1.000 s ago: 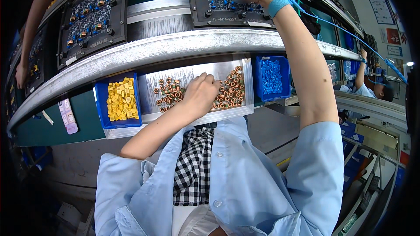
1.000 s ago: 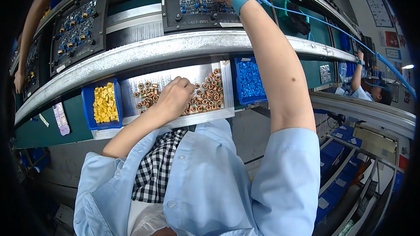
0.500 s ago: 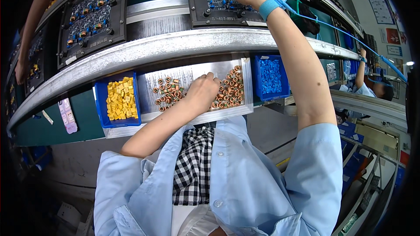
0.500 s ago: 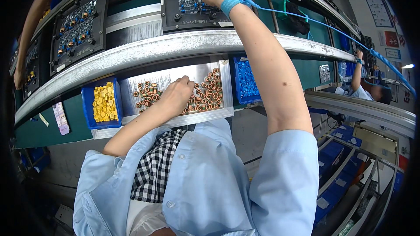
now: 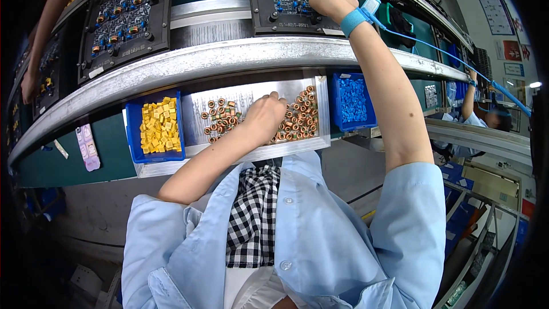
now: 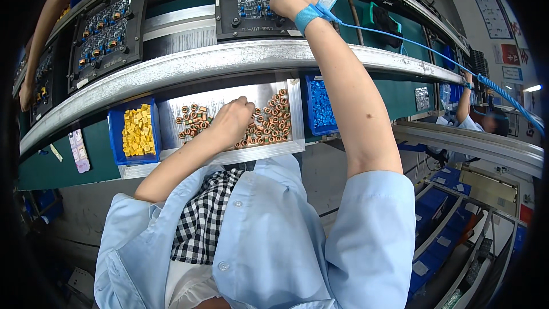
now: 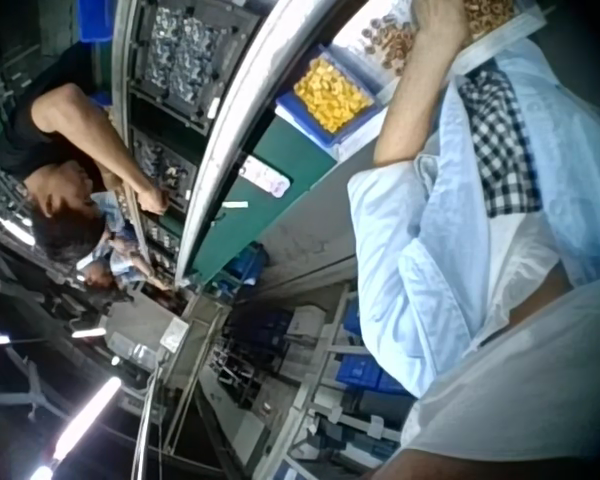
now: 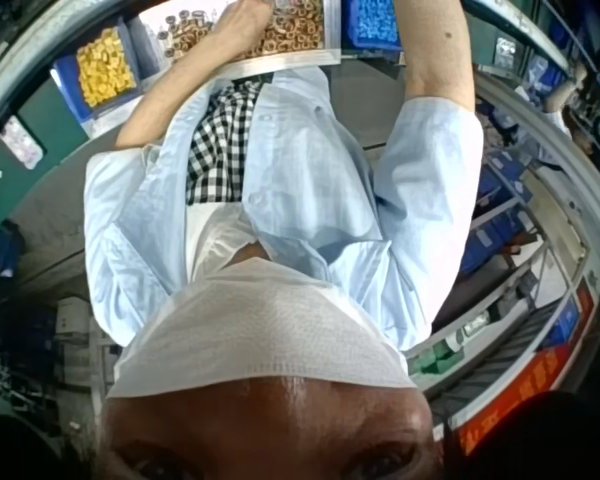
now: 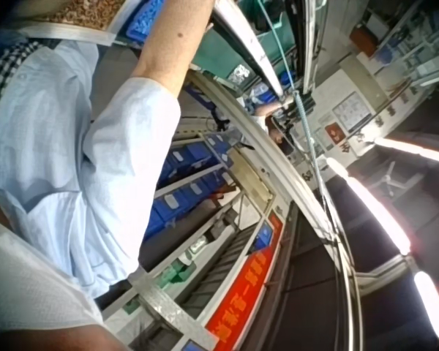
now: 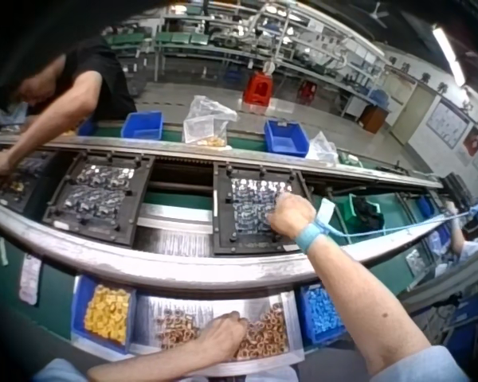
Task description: The person assembles circuit boards on an assembly line by picking yellow electronic components, blue components, and toroidal coils from bins and trays and inserting them into the boards by hand.
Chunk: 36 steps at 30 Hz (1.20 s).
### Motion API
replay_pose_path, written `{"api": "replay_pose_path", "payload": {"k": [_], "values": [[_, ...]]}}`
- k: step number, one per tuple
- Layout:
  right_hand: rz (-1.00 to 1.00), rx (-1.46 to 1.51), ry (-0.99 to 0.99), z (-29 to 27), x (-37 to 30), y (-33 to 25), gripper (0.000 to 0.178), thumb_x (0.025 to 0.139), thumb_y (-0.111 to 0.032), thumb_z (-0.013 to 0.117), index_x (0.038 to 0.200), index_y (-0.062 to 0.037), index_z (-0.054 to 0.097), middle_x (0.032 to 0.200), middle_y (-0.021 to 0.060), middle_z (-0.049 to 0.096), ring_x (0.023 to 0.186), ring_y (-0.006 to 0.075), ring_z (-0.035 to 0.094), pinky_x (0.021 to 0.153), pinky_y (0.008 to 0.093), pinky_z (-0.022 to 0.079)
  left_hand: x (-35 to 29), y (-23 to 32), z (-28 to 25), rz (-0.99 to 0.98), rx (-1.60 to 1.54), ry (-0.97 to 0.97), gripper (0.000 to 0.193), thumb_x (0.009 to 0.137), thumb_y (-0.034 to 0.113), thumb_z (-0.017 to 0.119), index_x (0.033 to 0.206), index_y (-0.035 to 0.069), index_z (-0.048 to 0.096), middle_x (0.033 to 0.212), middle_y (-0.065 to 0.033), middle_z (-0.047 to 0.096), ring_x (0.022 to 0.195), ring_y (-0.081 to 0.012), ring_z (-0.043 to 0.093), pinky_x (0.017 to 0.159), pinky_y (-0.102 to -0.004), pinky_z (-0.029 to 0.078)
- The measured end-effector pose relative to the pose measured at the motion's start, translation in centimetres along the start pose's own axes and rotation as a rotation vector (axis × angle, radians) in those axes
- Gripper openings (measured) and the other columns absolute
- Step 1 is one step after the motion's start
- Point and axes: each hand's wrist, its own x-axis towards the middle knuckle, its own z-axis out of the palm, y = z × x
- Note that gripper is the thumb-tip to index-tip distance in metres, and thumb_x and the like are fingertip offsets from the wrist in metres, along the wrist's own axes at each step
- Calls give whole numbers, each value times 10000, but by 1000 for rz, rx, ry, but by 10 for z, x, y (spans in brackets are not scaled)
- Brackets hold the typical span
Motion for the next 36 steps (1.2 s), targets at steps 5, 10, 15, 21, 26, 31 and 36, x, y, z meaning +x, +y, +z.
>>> {"api": "replay_pose_path", "payload": {"k": [5, 10, 15, 21, 26, 31, 36], "values": [[-143, -126, 98, 6, -6, 8, 288, 746, -230, 618, 844, 37, 665, 745, 182, 657, 634, 327, 643, 593, 383, 529, 0, -3, 1, 4, -53, -21, 60, 736, -23, 588, 755, -74, 564, 756, -191, 547, 612, -319, 572, 611, -394, 513], [-304, 65, 176, 13, -10, 37, 259, 802, -264, 595, 839, -21, 678, 728, 143, 661, 624, 329, 632, 587, 378, 519, 2, -2, -2, 33, -5, -73, 178, 600, -125, 565, 774, -91, 584, 786, -245, 574, 665, -319, 598, 610, -356, 551], [135, 57, 257, 34, -11, 118, 381, 871, -335, 507, 792, 8, 652, 705, 153, 653, 590, 355, 604, 554, 413, 491, -5, -7, -8, -13, -46, 48, 86, 743, -44, 579, 828, -60, 585, 733, -168, 567, 610, -300, 569, 629, -370, 509], [162, 559, 40, 38, -30, 95, 350, 870, -306, 540, 841, 22, 659, 671, 120, 643, 553, 266, 593, 528, 343, 473, -1, 9, -66, 28, -504, 192, 131, 717, -111, 594, 831, -46, 587, 785, -164, 617, 653, -208, 597, 595, -275, 524], [-327, 1036, 89, -13, -63, 42, 182, 857, -127, 601, 953, 14, 664, 747, 71, 631, 613, 113, 532, 556, 195, 427, 28, 13, -122, -200, -1064, 363, 289, 743, -96, 621, 1017, -40, 547, 823, -117, 630, 673, -151, 600, 635, -218, 512], [-748, 1175, -45, -10, -65, 23, 161, 801, -7, 630, 958, 16, 658, 795, 71, 642, 630, 102, 538, 570, 193, 439, 49, 10, -134, -253, -1137, 466, 447, 744, -93, 641, 1154, -32, 476, 902, -123, 642, 753, -151, 624, 717, -225, 528], [-619, 1211, -88, -3, -44, 29, 186, 790, 34, 612, 975, 36, 632, 829, 86, 643, 663, 108, 566, 604, 190, 470, 55, 20, -120, -251, -1152, 588, 481, 761, -88, 601, 1202, -3, 429, 892, -104, 623, 745, -168, 616, 688, -241, 526]]}}
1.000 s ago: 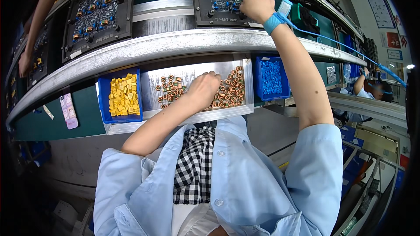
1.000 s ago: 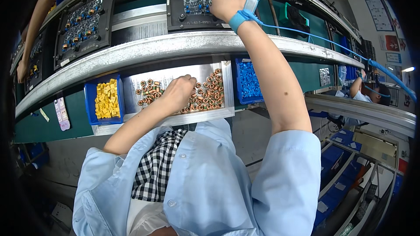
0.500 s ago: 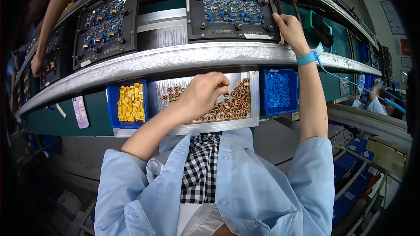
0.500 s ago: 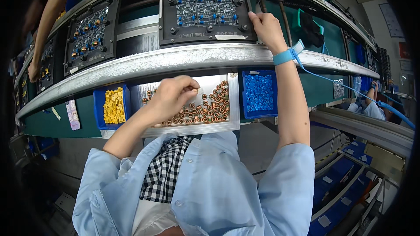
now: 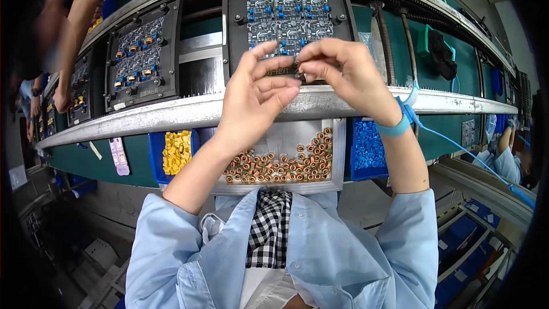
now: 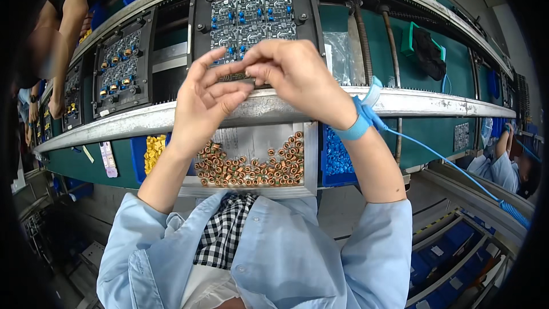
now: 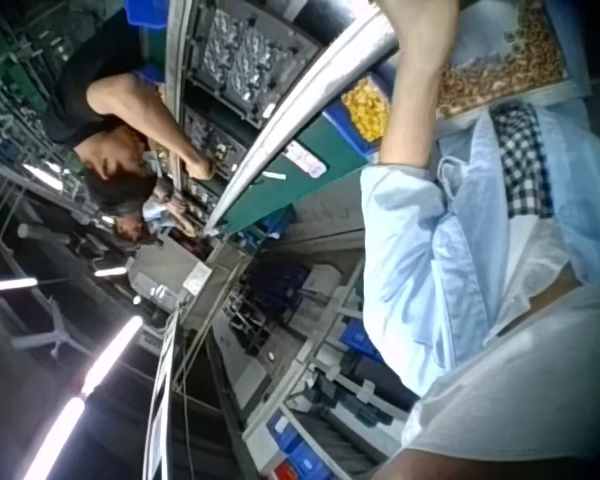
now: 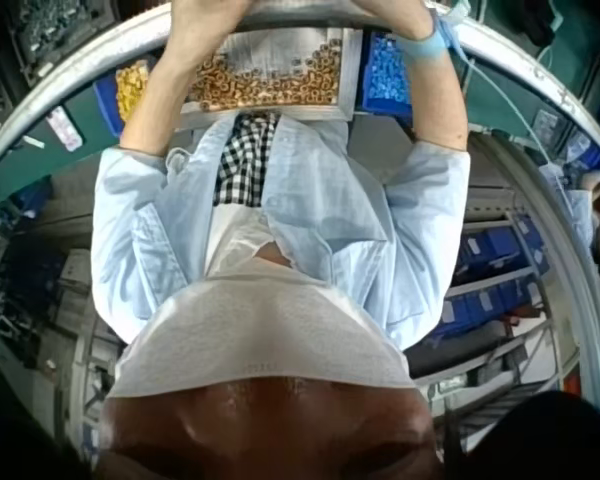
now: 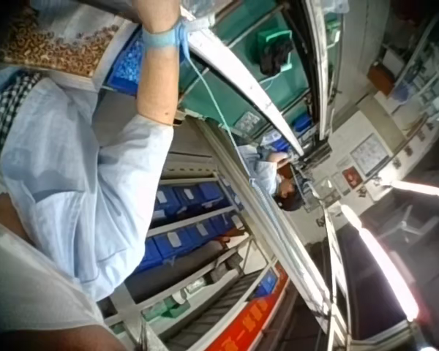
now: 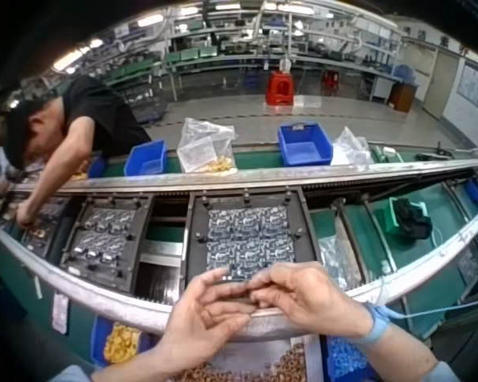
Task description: The person assembles circuit boards on an assembly line by picking yellow electronic components, blue components, and toroidal coils from bins and trays and inserting them into the boards by hand.
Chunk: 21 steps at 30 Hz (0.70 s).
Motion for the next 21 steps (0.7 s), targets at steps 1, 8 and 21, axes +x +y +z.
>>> {"api": "replay_pose_path", "payload": {"k": [1, 8, 21], "values": [[84, 106, 40, -8, 9, 7, 182, 796, 40, 598, 976, 42, 623, 832, 91, 642, 669, 112, 572, 609, 191, 477, -7, -7, -3, 64, 175, -38, 451, 762, -84, 599, 1181, -1, 455, 921, -111, 618, 770, -172, 618, 695, -251, 530], [30, -143, -3, -63, 76, 60, 174, 809, 28, 587, 978, 42, 626, 819, 90, 644, 690, 121, 579, 619, 196, 478, -50, -91, 17, 505, 1001, -595, 337, 722, 22, 598, 1050, -45, 562, 928, -166, 609, 789, -277, 610, 719, -301, 513], [-75, -388, -207, -65, 93, 69, 151, 732, 36, 622, 879, 29, 656, 771, 98, 667, 630, 177, 613, 609, 281, 488, -46, -108, 1, 376, 1116, -660, 333, 702, 6, 557, 1026, -70, 532, 951, -205, 553, 727, -325, 605, 654, -362, 530]]}}
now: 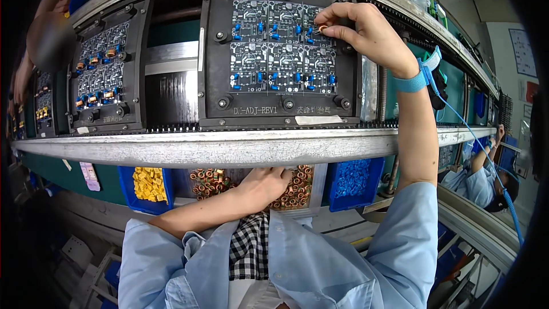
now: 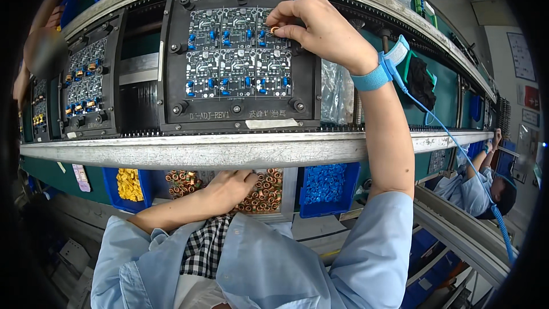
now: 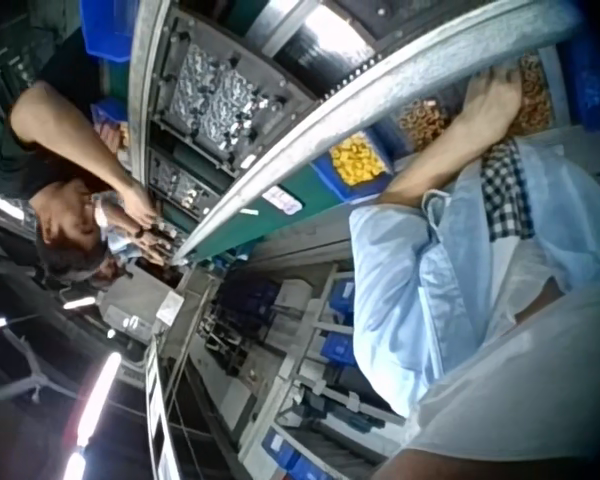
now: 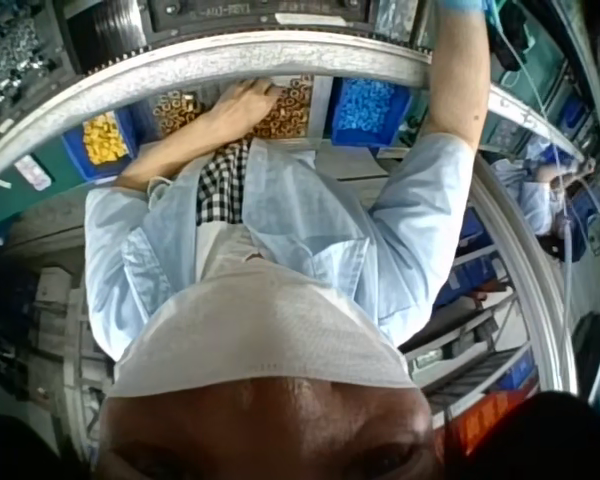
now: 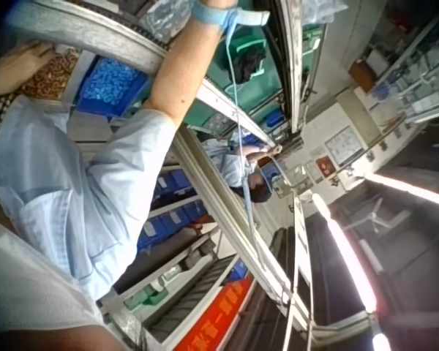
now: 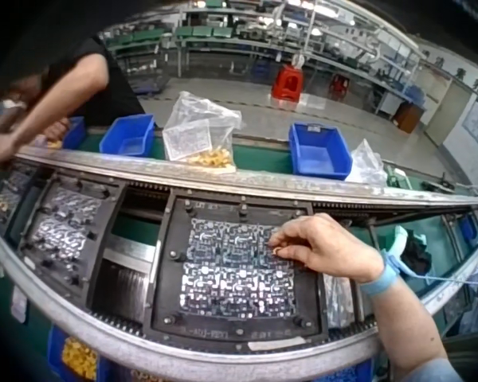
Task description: The person assembles circuit boards on an assembly line by picking yellow electronic components, blue components, and toroidal coils from bins and trays and inserting them into the boards by hand.
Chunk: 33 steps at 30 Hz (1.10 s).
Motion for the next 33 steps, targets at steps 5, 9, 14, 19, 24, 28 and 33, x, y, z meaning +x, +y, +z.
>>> {"api": "replay_pose_path", "payload": {"k": [5, 9, 14, 19, 24, 28, 33], "values": [[-4, -29, -9, -3, 0, -1, 131, 734, 24, 630, 862, 29, 656, 759, 103, 664, 608, 187, 604, 593, 283, 487, 0, 0, -6, -39, -81, -149, 398, 653, -22, 572, 1035, -129, 544, 915, -267, 585, 759, -321, 606, 712, -342, 530], [-24, -101, -28, -3, 1, -3, 123, 732, 15, 639, 853, 29, 656, 752, 105, 662, 597, 200, 604, 586, 286, 489, 0, 0, -7, -78, -114, -222, 410, 643, -39, 575, 1038, -145, 543, 921, -282, 583, 745, -328, 610, 709, -336, 542], [-87, -123, -62, -4, 2, 0, 127, 751, 26, 626, 876, 31, 651, 802, 96, 652, 605, 165, 552, 567, 256, 454, 0, 0, -8, -35, -69, -116, 420, 644, -40, 576, 1046, -154, 542, 935, -293, 582, 730, -327, 616, 691, -329, 552], [-94, -225, -94, -4, 4, -6, 133, 738, 18, 637, 870, 33, 646, 795, 93, 650, 593, 164, 547, 565, 259, 448, 1, 0, -11, -90, -121, -244, 415, 649, -38, 572, 1047, -155, 543, 950, -292, 582, 734, -326, 617, 687, -331, 548], [3, -122, -65, -5, 3, -11, 115, 752, -2, 639, 863, 31, 642, 784, 85, 648, 584, 162, 541, 571, 259, 444, -1, -2, -9, -44, -109, -162, 413, 644, -35, 572, 1041, -150, 551, 949, -288, 585, 737, -323, 616, 687, -330, 544], [-39, -93, -48, 0, 3, -5, 71, 744, -12, 640, 803, 26, 640, 675, 85, 632, 528, 183, 550, 530, 273, 453, -2, -3, -8, -20, -75, -99, 412, 638, -31, 572, 1034, -143, 560, 945, -281, 587, 741, -324, 614, 691, -335, 538], [-49, -102, -85, -3, 3, -1, 95, 788, -32, 625, 861, 27, 644, 744, 76, 643, 559, 149, 523, 541, 255, 434, -1, -4, -5, -1, -74, -84, 407, 633, -30, 572, 1026, -137, 567, 933, -274, 590, 738, -325, 612, 696, -342, 534]]}}
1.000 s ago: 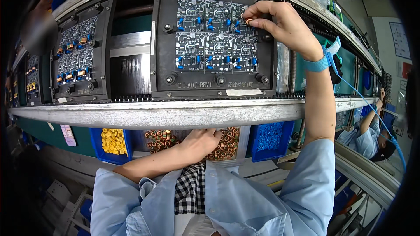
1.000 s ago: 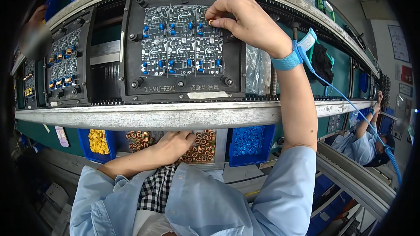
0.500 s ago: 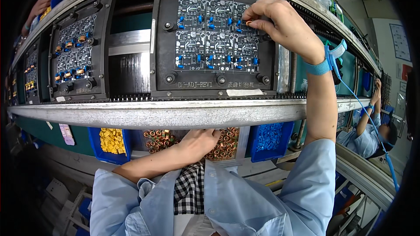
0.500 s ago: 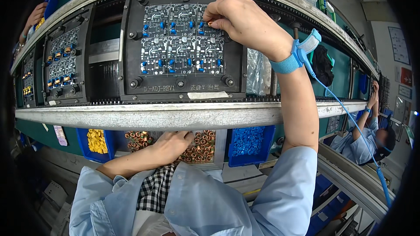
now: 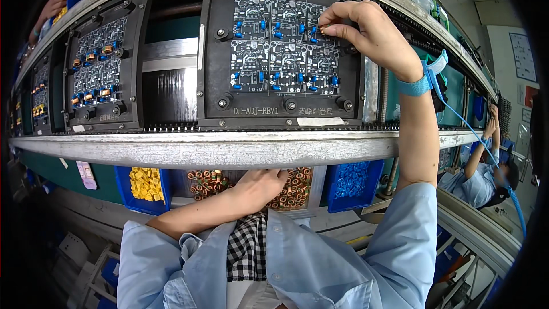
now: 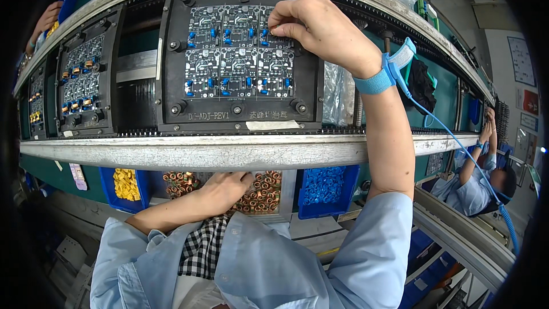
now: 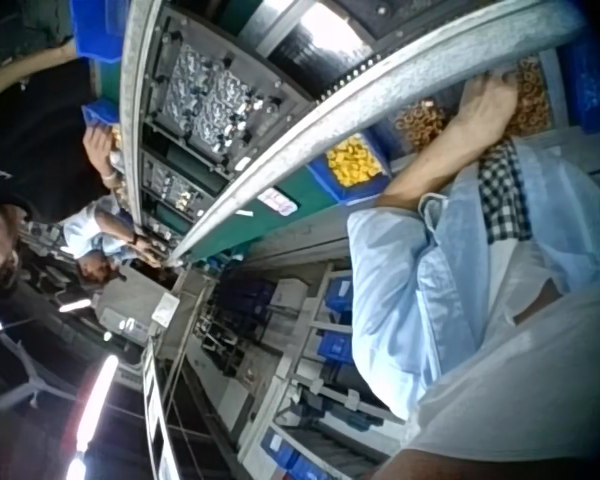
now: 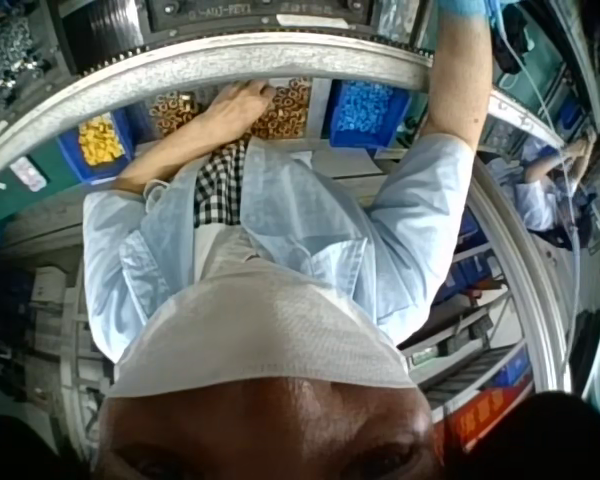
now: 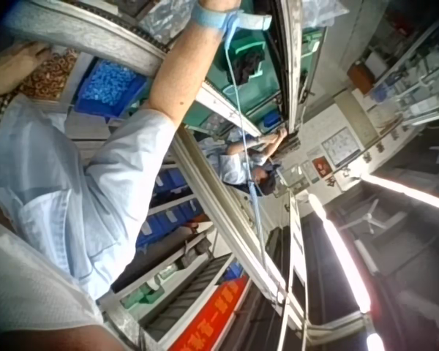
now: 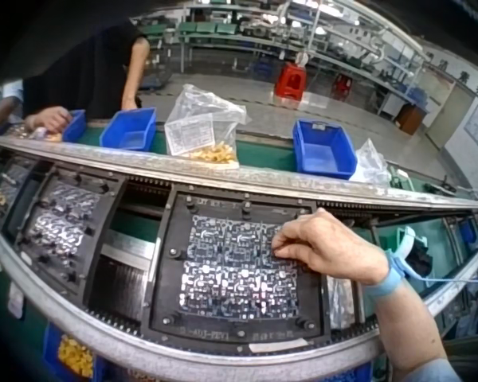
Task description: The person assembles circuit boards on an assembly line by picking yellow electronic components, blue components, and toroidal coils from bins and trays and inserting them into the boards by hand.
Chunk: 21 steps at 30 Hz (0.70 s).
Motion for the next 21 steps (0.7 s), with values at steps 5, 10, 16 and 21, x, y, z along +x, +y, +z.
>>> {"api": "replay_pose_path", "payload": {"k": [5, 10, 16, 21], "values": [[73, 34, 32, 5, 1, -2, 89, 789, -28, 621, 855, 26, 643, 719, 74, 630, 526, 144, 486, 516, 252, 415, -1, 0, 2, -13, 6, -1, 392, 637, -30, 569, 1016, -131, 568, 917, -264, 589, 742, -327, 609, 696, -349, 530], [87, -3, 65, 7, 0, -8, 74, 787, -26, 619, 839, 24, 638, 694, 69, 610, 508, 136, 447, 499, 254, 389, 0, 0, 1, 4, 36, 53, 399, 638, -31, 566, 1024, -131, 563, 901, -257, 590, 732, -321, 611, 672, -340, 532], [-45, -86, 52, 6, 5, -2, 57, 785, -27, 622, 816, 20, 629, 680, 66, 595, 500, 133, 429, 490, 256, 371, -1, 0, 3, -16, 29, 1, 417, 639, -29, 565, 1043, -135, 555, 904, -255, 592, 726, -315, 613, 661, -330, 533], [24, 22, -70, -2, 7, 2, 49, 781, -26, 624, 801, 19, 620, 670, 58, 585, 499, 136, 427, 493, 261, 370, -2, -1, 3, -5, 7, 10, 421, 642, -30, 565, 1049, -135, 553, 922, -259, 595, 732, -316, 616, 666, -326, 533]]}}
